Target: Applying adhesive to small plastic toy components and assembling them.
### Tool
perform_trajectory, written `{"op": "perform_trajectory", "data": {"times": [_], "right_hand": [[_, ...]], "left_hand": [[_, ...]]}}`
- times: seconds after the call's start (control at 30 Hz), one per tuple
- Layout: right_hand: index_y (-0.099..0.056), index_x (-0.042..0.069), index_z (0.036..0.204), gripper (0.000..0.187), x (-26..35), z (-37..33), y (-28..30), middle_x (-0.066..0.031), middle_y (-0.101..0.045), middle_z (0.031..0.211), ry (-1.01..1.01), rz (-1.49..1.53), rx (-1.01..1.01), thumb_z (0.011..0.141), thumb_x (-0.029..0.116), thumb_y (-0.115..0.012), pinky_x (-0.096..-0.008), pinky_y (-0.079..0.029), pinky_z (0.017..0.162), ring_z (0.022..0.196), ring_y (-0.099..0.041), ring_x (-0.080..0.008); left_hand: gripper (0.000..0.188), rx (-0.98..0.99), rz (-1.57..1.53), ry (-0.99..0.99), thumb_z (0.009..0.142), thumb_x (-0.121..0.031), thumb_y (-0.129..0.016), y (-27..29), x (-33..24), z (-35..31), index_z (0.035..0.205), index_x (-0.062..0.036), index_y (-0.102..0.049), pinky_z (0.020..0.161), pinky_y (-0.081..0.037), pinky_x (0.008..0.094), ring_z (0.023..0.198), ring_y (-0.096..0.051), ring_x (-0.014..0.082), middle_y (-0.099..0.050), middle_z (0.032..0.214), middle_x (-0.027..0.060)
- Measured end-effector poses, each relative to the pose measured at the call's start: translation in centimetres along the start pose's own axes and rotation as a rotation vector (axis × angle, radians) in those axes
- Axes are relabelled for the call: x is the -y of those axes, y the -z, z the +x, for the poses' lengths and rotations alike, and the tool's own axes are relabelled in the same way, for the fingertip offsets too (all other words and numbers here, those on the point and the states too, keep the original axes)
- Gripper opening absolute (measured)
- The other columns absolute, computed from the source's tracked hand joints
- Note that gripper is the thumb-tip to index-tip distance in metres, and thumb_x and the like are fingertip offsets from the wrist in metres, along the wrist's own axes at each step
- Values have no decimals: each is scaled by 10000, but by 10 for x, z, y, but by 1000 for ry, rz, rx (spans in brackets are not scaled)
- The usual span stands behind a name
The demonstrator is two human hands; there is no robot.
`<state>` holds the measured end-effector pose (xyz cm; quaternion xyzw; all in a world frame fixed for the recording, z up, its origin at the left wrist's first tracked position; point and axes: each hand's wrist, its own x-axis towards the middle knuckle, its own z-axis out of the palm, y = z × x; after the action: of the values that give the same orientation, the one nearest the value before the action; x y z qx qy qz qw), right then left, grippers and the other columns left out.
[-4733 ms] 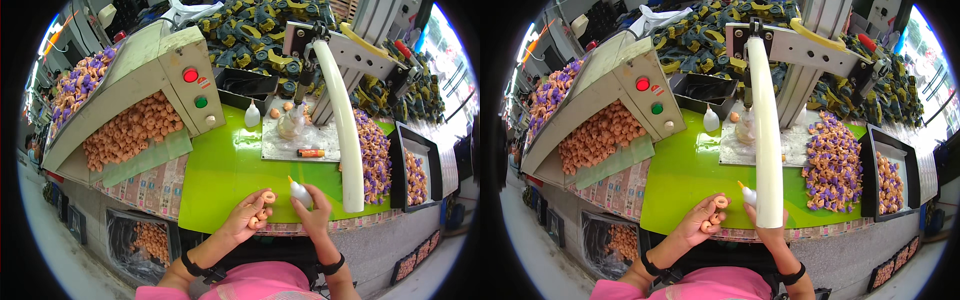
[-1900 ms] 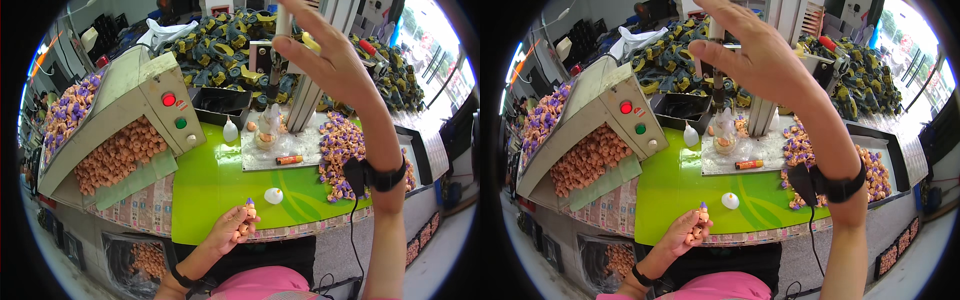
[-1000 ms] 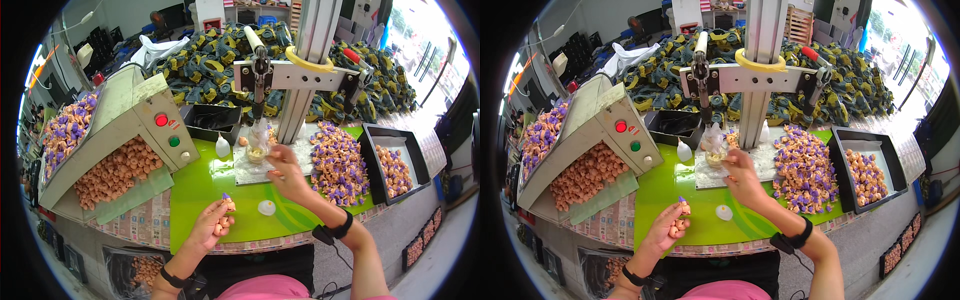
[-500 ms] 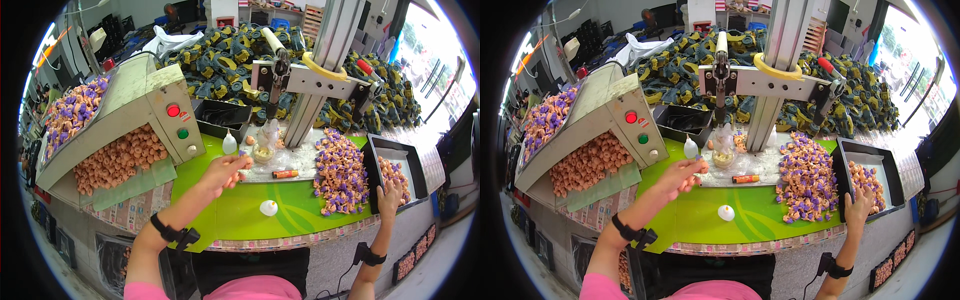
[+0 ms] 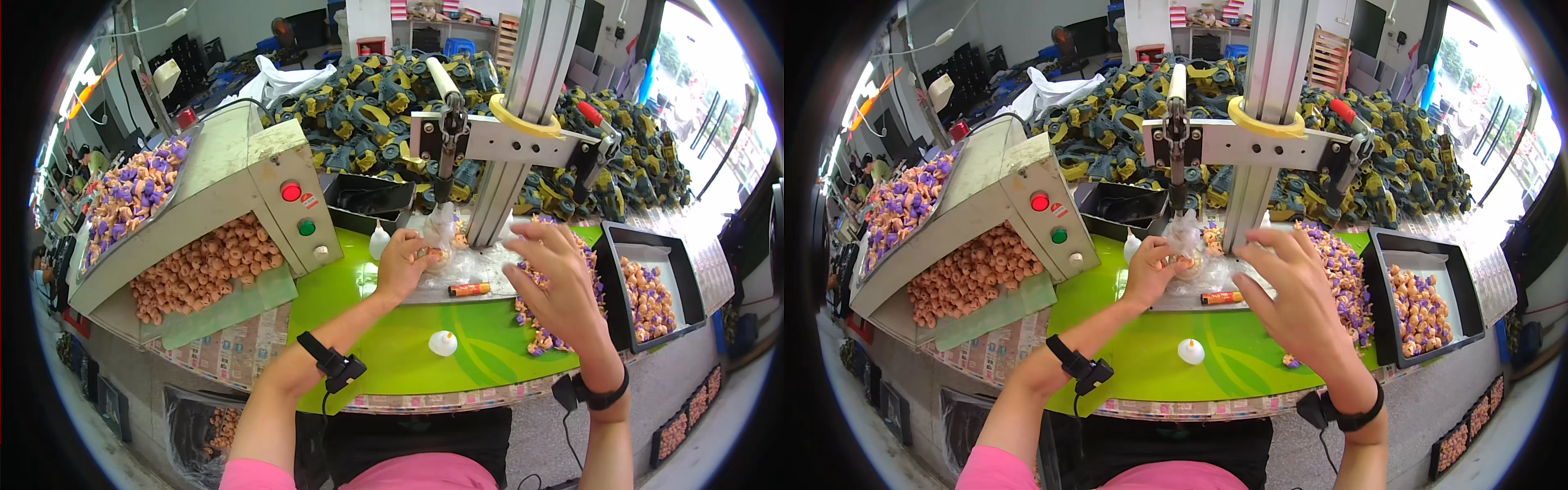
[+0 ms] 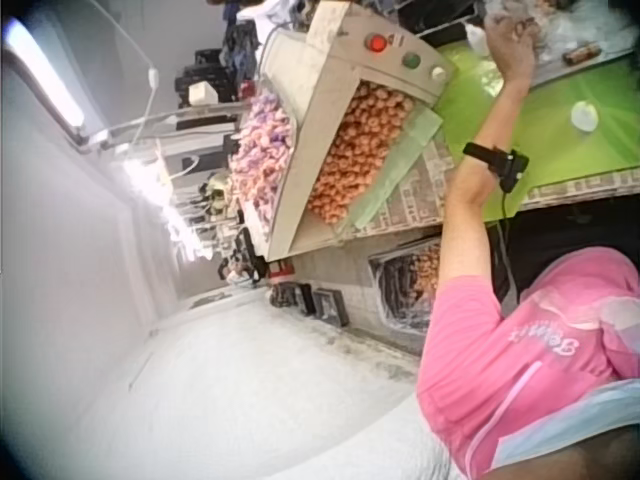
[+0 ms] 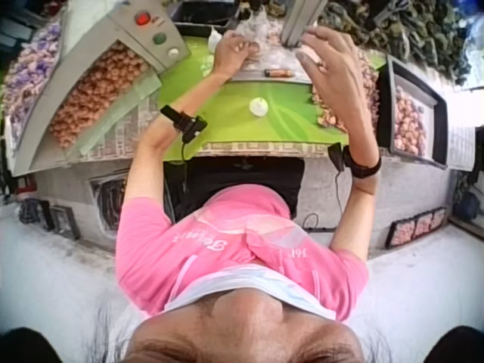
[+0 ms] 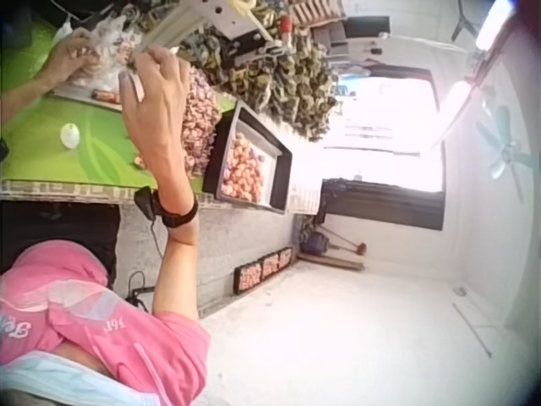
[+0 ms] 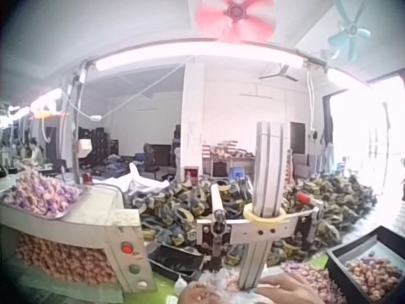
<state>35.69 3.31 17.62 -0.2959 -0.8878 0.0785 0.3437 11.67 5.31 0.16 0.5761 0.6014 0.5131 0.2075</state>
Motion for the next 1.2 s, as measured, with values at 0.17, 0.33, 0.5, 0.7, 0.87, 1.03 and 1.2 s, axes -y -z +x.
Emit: {"op": "perform_trajectory", "data": {"times": [0.17, 0.33, 0.5, 0.7, 0.87, 1.03, 1.2], "right_hand": [[-610, -22, 1066, 324, 8, 80, -25, -174, -608, 1053, 203, 22, -299, 796, 140, -686, -426, -430, 870, 1008, -542, -350], [-530, -24, 1202, 563, 29, 155, -17, -199, -630, 998, -236, 1, -13, 765, 270, -728, -430, -435, 883, 895, -601, -377], [-380, -5, 1351, 747, 25, 178, -22, -182, -629, 1030, -215, 476, -263, 729, 167, -757, -339, -505, 768, 839, -625, -214], [-652, 10, 952, 240, 102, 90, 17, -75, -645, 885, 181, 840, -524, 737, 90, -722, -343, -495, 766, 758, -602, -150], [-706, 80, 933, 198, 74, 26, 1, -71, -683, 919, 531, 305, -111, 753, 162, -716, -431, -337, 1029, 968, -636, -242], [-480, 26, 1326, 677, 49, -13, -48, -219, -447, 1383, 278, 545, -423, 735, 208, -753, -454, -306, 1051, 1296, -432, -321], [-419, -16, 1330, 720, 13, -92, -99, -222, -475, 1300, -205, 384, -109, 718, 135, -765, -423, -348, 1021, 1194, -469, -366]], "left_hand": [[237, -158, -75, -294, 741, -98, -781, -16, 34, -2, 904, 10, -648, 612, -420, 243, 656, -471, 92, -494, 974, 27], [269, -70, 26, -87, 759, -197, -751, -2, 13, -9, 951, -25, -673, 711, -457, 296, 798, -554, 212, -519, 977, 62], [261, -79, 78, -129, 763, -217, -744, -2, 9, -7, 944, -42, -674, 676, -446, 308, 738, -534, 206, -510, 970, 44], [255, 28, 69, -21, 744, -144, -749, 3, 3, -8, 969, -58, -667, 679, -450, 317, 745, -543, 196, -514, 971, 49], [285, 47, -367, 200, 753, -27, -702, 18, 6, -22, 1024, -31, -617, 595, -465, 282, 771, -583, 146, -554, 906, 60], [253, 79, -1302, 1021, 806, 32, -591, 44, 0, -57, 1047, -30, -547, 491, -474, 202, 792, -597, 148, -569, 906, 87], [232, 80, -1588, 1077, 776, 120, -490, 52, -15, -101, 987, 33, -528, 787, -605, 313, 1148, -551, 305, -541, 1017, 137]]}}
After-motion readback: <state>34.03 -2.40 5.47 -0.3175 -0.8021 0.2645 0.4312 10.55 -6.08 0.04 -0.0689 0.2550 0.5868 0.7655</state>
